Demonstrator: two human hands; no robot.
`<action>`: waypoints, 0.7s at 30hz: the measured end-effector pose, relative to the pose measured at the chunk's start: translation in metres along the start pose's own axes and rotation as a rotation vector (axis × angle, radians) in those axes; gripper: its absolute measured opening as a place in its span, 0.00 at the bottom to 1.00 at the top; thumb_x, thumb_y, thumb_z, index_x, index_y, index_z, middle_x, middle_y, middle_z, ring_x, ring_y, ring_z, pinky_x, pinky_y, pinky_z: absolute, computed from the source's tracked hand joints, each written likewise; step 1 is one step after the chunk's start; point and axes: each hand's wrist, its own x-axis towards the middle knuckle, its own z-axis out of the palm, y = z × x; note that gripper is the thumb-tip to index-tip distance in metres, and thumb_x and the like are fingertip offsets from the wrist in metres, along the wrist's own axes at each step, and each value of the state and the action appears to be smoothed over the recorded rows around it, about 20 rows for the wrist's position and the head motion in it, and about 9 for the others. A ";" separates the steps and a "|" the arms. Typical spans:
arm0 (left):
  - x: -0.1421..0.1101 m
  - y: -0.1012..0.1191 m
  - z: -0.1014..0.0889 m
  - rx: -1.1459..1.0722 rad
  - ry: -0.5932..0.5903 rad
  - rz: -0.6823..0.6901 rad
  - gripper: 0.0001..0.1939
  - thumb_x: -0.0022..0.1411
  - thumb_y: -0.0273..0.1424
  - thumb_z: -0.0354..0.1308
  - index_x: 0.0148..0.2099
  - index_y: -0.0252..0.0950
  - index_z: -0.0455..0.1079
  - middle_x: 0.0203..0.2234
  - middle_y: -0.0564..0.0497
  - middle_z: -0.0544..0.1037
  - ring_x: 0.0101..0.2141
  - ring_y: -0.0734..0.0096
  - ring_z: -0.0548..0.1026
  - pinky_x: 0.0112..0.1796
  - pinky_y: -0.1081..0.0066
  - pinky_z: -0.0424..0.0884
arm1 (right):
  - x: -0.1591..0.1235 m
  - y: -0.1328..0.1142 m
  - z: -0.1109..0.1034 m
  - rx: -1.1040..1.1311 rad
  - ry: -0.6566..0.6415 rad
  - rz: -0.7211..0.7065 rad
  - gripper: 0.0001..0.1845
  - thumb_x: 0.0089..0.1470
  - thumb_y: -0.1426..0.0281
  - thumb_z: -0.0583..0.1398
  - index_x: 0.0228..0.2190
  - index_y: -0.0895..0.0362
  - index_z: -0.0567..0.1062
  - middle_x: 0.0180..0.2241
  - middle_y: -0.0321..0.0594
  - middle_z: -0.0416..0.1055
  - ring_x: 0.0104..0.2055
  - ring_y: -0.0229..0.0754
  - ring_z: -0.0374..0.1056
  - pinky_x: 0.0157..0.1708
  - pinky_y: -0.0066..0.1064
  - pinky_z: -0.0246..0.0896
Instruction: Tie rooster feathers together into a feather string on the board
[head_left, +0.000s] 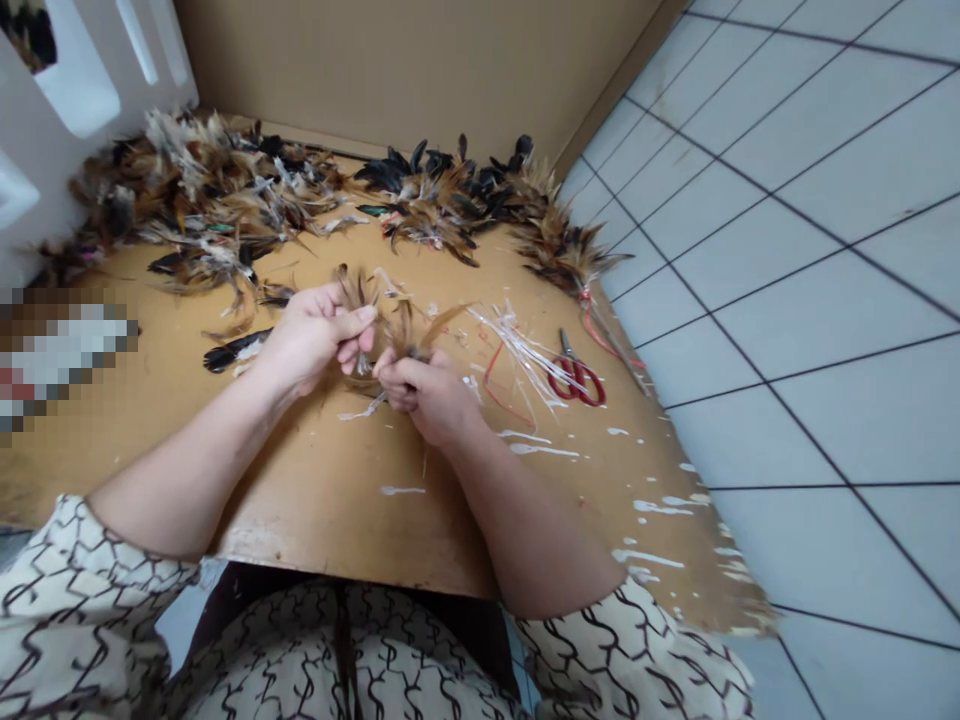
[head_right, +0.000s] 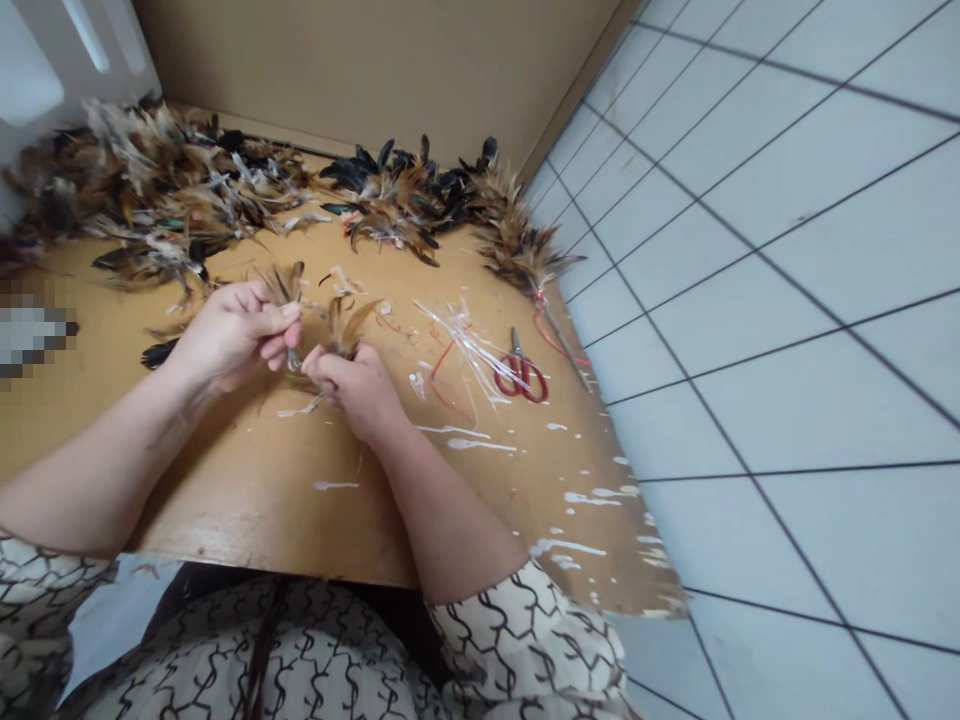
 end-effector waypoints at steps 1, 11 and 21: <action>0.001 -0.004 0.000 0.006 0.012 0.006 0.19 0.48 0.26 0.66 0.19 0.36 0.56 0.11 0.56 0.70 0.09 0.85 0.56 0.12 0.79 0.57 | 0.001 0.000 -0.002 0.010 0.007 -0.005 0.09 0.33 0.69 0.56 0.13 0.55 0.59 0.11 0.24 0.45 0.15 0.26 0.38 0.17 0.26 0.30; 0.002 -0.011 0.003 0.177 -0.077 -0.153 0.10 0.55 0.24 0.59 0.23 0.32 0.65 0.13 0.54 0.71 0.09 0.80 0.62 0.13 0.78 0.58 | 0.008 0.004 -0.012 0.078 0.062 0.012 0.07 0.34 0.68 0.58 0.16 0.56 0.62 0.11 0.23 0.48 0.13 0.24 0.38 0.17 0.26 0.29; 0.011 0.024 -0.043 1.004 0.155 -0.079 0.04 0.50 0.30 0.60 0.26 0.34 0.72 0.15 0.54 0.69 0.19 0.75 0.63 0.23 0.73 0.57 | 0.006 0.006 -0.009 0.003 0.041 -0.038 0.10 0.36 0.68 0.57 0.14 0.55 0.59 0.11 0.24 0.48 0.14 0.25 0.39 0.17 0.26 0.31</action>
